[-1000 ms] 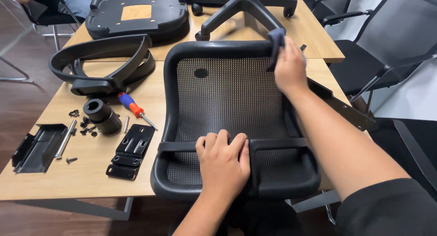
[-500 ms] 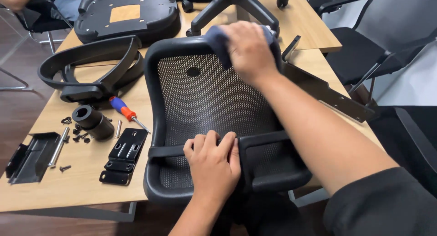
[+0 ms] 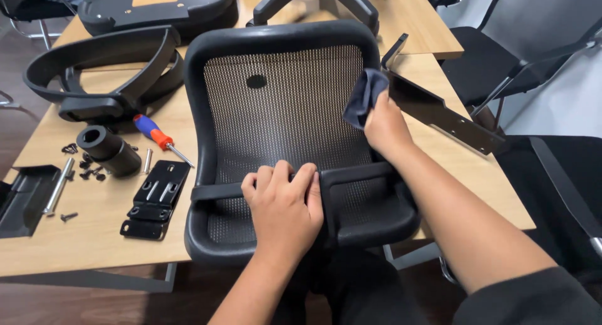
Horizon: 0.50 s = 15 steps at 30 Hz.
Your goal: Cleaning various parts of a disassembled office chair with a blue cloth.
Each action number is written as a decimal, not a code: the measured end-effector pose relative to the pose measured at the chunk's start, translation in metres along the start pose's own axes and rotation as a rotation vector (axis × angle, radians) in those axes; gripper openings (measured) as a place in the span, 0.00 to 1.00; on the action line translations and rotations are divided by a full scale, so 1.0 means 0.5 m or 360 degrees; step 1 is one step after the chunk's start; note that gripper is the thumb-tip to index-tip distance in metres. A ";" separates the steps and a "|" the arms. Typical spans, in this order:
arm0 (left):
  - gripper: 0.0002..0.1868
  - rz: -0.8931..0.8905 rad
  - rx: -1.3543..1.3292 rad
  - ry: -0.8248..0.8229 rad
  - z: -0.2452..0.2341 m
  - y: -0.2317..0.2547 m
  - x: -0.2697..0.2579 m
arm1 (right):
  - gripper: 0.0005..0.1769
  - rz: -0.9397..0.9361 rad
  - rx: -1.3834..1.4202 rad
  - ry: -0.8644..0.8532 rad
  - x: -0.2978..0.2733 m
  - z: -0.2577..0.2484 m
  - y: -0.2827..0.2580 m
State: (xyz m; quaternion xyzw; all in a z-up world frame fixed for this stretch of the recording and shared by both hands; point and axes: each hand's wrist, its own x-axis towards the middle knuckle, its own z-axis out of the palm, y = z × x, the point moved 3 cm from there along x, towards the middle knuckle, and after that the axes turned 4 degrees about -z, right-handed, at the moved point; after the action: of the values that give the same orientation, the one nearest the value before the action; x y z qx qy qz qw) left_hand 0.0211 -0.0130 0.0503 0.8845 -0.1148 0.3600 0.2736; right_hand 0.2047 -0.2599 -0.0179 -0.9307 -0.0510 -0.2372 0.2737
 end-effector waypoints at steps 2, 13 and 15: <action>0.06 -0.0005 0.0005 -0.0004 0.002 0.000 -0.003 | 0.25 0.0064 -0.0175 -0.0191 -0.017 -0.009 0.014; 0.06 0.0016 0.0003 0.0034 -0.008 0.000 -0.019 | 0.16 0.0194 -0.1131 -0.1469 -0.021 -0.051 0.003; 0.07 0.0047 -0.0044 0.0029 -0.009 0.000 -0.022 | 0.16 0.0203 -0.0887 -0.1004 -0.011 -0.055 0.006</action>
State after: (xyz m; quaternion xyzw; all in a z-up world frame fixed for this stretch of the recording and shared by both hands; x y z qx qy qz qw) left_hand 0.0106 -0.0101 0.0453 0.8756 -0.1302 0.3704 0.2815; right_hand 0.1890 -0.2766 -0.0017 -0.9974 -0.0086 0.0719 -0.0032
